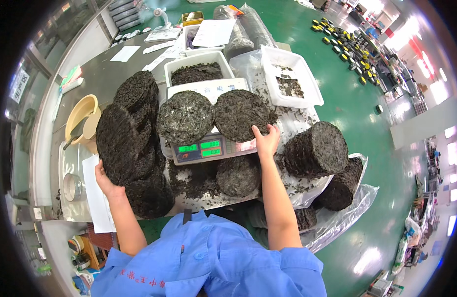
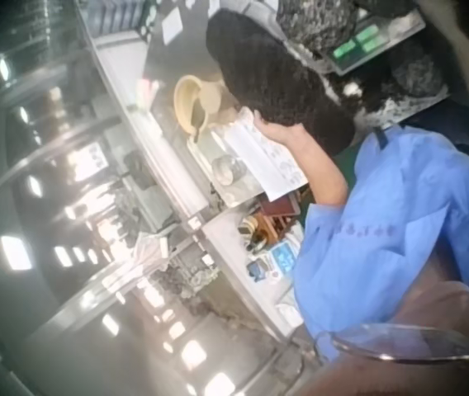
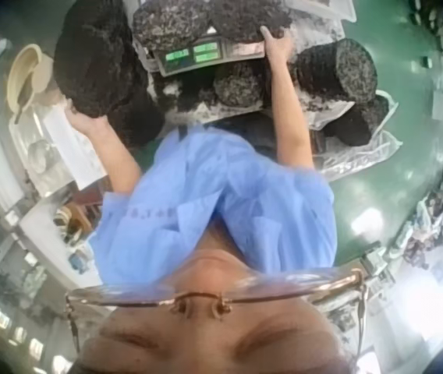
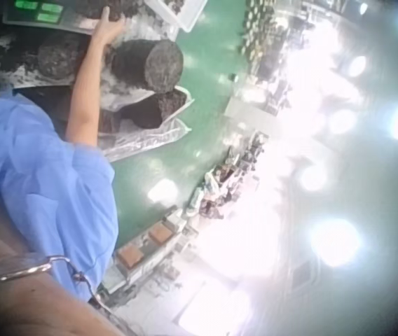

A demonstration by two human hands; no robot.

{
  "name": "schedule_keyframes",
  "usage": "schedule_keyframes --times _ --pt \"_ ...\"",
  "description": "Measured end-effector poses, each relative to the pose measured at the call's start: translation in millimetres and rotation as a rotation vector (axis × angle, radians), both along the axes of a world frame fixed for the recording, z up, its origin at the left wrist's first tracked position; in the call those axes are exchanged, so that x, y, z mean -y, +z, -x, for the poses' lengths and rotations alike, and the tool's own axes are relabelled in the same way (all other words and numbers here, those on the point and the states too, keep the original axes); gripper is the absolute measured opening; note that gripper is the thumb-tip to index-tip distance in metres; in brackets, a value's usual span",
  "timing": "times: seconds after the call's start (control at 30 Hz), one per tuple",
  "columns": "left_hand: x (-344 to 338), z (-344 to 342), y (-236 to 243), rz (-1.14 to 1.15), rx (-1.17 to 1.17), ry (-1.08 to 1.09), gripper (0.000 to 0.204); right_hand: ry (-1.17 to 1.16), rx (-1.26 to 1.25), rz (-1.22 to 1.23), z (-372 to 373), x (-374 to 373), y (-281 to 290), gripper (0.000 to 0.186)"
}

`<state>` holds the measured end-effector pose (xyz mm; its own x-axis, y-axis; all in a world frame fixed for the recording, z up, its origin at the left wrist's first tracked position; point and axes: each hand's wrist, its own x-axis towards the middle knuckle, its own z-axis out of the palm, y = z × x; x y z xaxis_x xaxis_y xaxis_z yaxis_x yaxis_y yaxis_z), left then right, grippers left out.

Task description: The person repeatedly places round dark seaweed cakes onto a digital scale, checks the weight, and stacks them into piles. They also place stacks into clear plastic bags. The task occurs at a workstation with multiple bins and containers.

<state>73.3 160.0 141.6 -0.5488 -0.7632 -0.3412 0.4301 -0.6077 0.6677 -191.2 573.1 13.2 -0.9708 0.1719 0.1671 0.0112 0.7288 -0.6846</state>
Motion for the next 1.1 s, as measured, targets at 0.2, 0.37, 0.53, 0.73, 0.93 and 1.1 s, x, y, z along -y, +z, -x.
schedule_keyframes --times 0.2,0.37,0.53,0.73,0.93,1.1 --pt "18 -47 -13 -0.011 0.055 0.139 0.043 0.064 -0.614 0.766 -42 83 109 0.052" --pt "23 -60 -17 -0.03 0.035 0.175 0.044 0.199 -0.528 0.587 -37 146 117 0.06" --pt "21 -64 -23 -0.055 0.058 0.188 0.047 0.023 -0.522 0.34 8 133 78 0.061" --pt "56 -59 -61 -0.114 -0.027 0.199 0.042 0.018 -0.586 0.545 -7 132 95 0.062" --pt "37 -32 -53 -0.074 0.012 0.11 0.035 0.188 -0.156 1.013 -31 151 103 0.058" --pt "55 -50 -108 0.029 -0.535 -0.102 0.024 0.628 0.289 0.817 -81 276 93 0.045"
